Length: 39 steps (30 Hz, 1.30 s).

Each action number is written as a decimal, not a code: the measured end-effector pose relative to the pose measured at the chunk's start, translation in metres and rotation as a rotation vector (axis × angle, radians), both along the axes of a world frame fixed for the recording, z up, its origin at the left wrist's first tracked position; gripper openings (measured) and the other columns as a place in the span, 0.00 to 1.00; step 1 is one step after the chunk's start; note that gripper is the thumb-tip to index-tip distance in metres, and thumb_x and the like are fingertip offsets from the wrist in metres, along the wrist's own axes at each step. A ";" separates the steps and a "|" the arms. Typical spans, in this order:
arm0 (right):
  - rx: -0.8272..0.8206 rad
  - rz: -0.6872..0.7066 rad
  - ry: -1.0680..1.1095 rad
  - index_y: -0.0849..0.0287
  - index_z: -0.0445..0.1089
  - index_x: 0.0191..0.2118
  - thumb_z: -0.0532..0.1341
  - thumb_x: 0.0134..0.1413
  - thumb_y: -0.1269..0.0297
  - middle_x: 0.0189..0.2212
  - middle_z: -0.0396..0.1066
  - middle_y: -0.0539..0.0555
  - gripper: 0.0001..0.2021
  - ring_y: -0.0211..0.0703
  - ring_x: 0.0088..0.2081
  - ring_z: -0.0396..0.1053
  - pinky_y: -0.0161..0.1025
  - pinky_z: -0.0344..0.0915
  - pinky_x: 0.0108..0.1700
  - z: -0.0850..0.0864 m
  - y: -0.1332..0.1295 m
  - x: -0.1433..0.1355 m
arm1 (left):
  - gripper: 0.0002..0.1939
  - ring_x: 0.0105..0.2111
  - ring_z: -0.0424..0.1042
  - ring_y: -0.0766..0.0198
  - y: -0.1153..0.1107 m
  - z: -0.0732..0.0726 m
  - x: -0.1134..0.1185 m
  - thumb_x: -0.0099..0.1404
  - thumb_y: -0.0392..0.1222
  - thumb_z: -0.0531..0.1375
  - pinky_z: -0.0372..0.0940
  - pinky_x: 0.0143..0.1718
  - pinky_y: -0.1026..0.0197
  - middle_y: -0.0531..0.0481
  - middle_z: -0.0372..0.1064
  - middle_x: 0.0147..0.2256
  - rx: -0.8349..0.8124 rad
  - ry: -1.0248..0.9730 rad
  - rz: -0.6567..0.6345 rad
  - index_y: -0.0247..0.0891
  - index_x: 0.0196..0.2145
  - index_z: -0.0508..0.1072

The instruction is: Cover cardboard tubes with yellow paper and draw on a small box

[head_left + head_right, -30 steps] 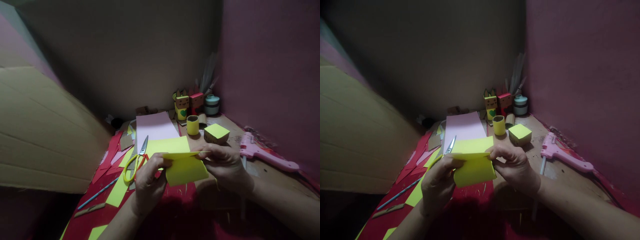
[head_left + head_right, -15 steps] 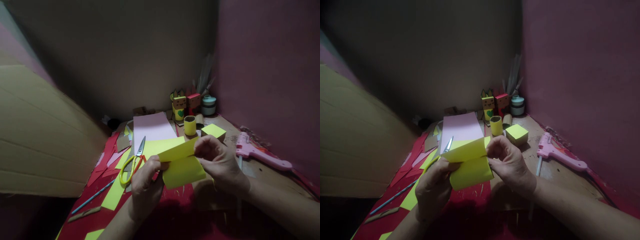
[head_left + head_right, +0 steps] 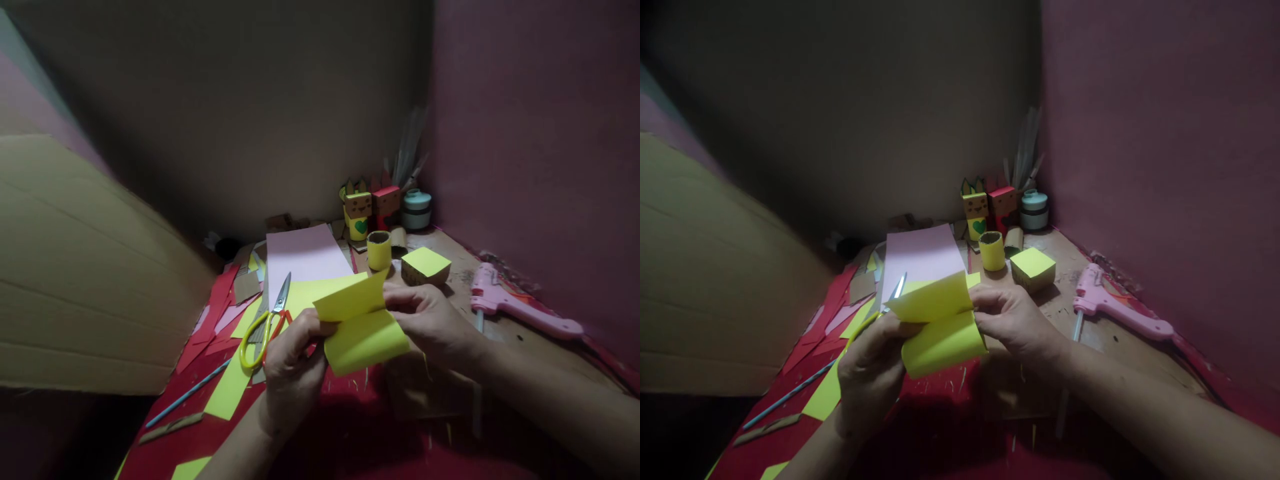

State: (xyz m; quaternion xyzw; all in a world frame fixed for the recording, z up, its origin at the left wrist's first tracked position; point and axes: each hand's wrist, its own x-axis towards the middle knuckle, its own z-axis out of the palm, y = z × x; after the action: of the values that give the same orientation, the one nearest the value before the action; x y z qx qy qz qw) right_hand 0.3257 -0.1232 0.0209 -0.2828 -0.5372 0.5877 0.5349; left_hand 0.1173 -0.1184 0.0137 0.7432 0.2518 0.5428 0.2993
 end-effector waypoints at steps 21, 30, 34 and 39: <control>-0.140 -0.027 -0.030 0.54 0.79 0.37 0.67 0.46 0.69 0.31 0.79 0.52 0.10 0.45 0.35 0.76 0.45 0.72 0.44 0.001 -0.004 -0.002 | 0.12 0.32 0.71 0.67 0.004 -0.002 0.003 0.58 0.24 0.59 0.69 0.31 0.66 0.51 0.70 0.33 0.023 0.051 0.019 0.39 0.36 0.72; -0.124 -0.017 -0.050 0.52 0.79 0.35 0.66 0.45 0.70 0.33 0.79 0.52 0.10 0.44 0.37 0.75 0.46 0.70 0.48 -0.002 0.001 0.000 | 0.13 0.47 0.67 0.59 -0.006 0.030 -0.020 0.60 0.27 0.56 0.67 0.43 0.58 0.43 0.65 0.48 0.106 0.371 0.054 0.39 0.41 0.70; -0.118 0.010 -0.048 0.51 0.79 0.36 0.67 0.45 0.70 0.34 0.79 0.52 0.10 0.44 0.38 0.75 0.47 0.68 0.51 -0.004 0.003 0.003 | 0.07 0.34 0.69 0.60 0.005 0.037 -0.059 0.63 0.40 0.55 0.66 0.35 0.57 0.45 0.69 0.37 -0.048 0.545 0.410 0.38 0.38 0.71; -0.137 0.029 -0.046 0.55 0.79 0.38 0.68 0.44 0.69 0.34 0.79 0.54 0.11 0.46 0.37 0.76 0.47 0.70 0.49 -0.009 0.006 0.006 | 0.15 0.34 0.69 0.53 0.026 0.023 -0.095 0.61 0.51 0.56 0.61 0.32 0.56 0.41 0.70 0.36 -0.282 1.082 0.609 0.35 0.36 0.69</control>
State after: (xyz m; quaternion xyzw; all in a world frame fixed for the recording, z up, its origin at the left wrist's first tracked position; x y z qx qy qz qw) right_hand 0.3318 -0.1174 0.0116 -0.3246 -0.5118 0.6241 0.4932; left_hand 0.0220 -0.0924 0.0366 0.7608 0.6366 0.1130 0.0568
